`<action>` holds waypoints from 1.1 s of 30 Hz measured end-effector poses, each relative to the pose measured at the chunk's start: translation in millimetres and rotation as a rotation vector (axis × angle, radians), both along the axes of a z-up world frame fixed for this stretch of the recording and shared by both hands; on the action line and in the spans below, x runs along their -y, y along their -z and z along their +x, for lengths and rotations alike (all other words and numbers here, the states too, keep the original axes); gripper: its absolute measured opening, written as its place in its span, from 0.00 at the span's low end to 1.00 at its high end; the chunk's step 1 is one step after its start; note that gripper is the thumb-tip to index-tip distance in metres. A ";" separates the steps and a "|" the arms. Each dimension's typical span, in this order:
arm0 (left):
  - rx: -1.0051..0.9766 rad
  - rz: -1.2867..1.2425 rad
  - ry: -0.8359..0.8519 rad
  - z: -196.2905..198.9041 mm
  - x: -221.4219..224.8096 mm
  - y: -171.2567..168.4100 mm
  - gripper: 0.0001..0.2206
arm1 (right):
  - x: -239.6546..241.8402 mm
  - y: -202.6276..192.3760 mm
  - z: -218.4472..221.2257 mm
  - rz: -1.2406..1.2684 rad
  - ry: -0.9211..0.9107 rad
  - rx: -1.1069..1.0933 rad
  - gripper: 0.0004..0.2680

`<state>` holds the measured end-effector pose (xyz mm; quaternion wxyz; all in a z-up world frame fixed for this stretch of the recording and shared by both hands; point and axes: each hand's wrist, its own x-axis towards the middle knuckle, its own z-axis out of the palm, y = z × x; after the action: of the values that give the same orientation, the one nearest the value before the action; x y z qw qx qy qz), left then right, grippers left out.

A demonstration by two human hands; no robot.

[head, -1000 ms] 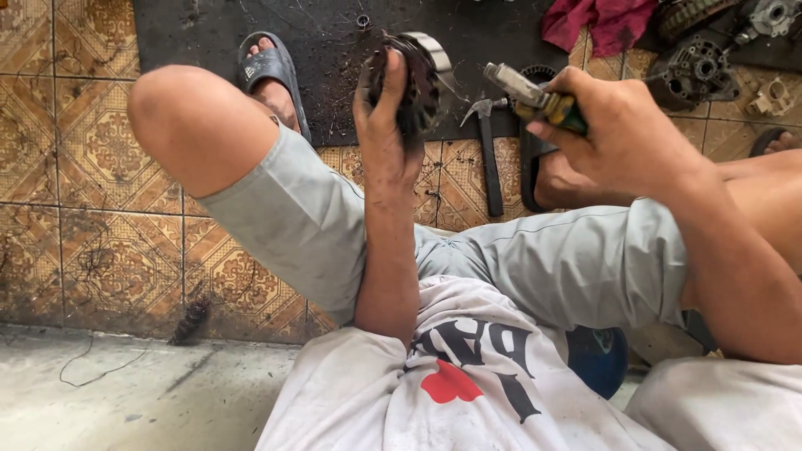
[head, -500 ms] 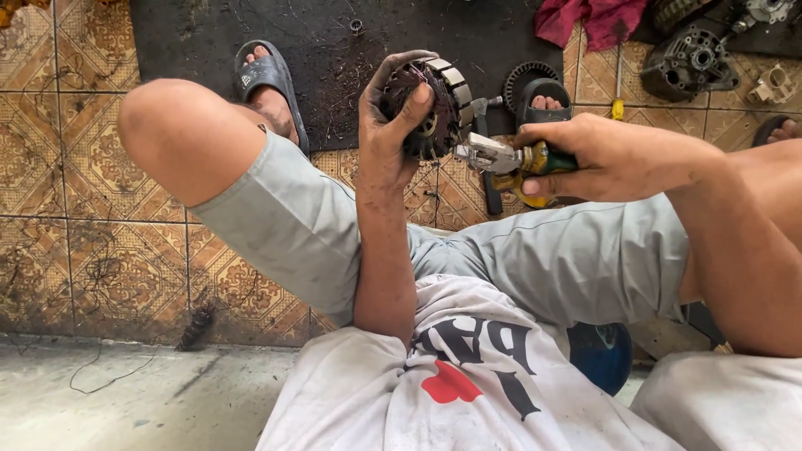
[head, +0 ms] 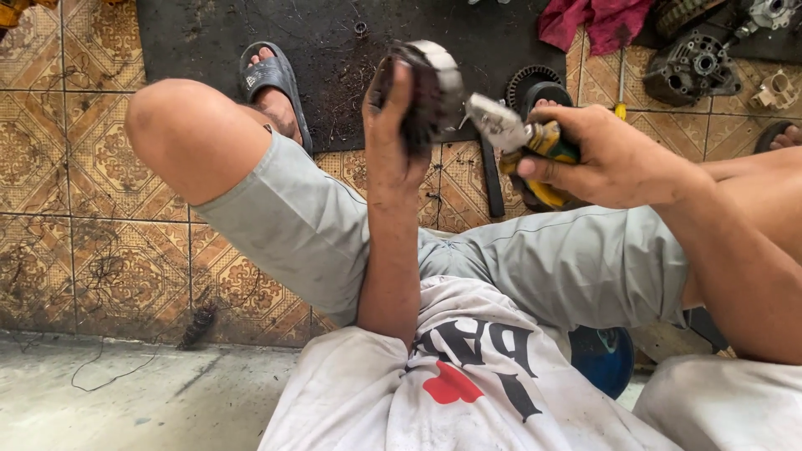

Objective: Using pliers to pull copper windings out of a motor stator for disassembly and repair.

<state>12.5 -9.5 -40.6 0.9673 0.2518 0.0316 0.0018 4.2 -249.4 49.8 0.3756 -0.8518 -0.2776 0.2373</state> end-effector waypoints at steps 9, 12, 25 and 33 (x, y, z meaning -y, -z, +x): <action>0.300 0.174 0.108 -3.6 -22.0 1.4 0.23 | -5.3 -15.7 5.8 0.151 0.268 -0.076 0.10; 0.368 0.885 0.175 -11.6 -21.6 -33.3 0.20 | -2.3 -21.9 3.1 0.146 0.267 -0.020 0.11; -0.288 0.267 -0.124 22.1 -3.5 20.7 0.33 | 11.7 -31.2 -2.7 -0.025 0.043 0.261 0.11; -0.060 -0.388 0.016 22.6 21.1 37.6 0.21 | 6.2 -34.4 16.5 0.336 0.833 -0.058 0.08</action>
<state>35.0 -30.6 -78.2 0.9963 0.0606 0.0581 -0.0197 20.7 -255.6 84.2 0.5800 -0.8110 0.0649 0.0414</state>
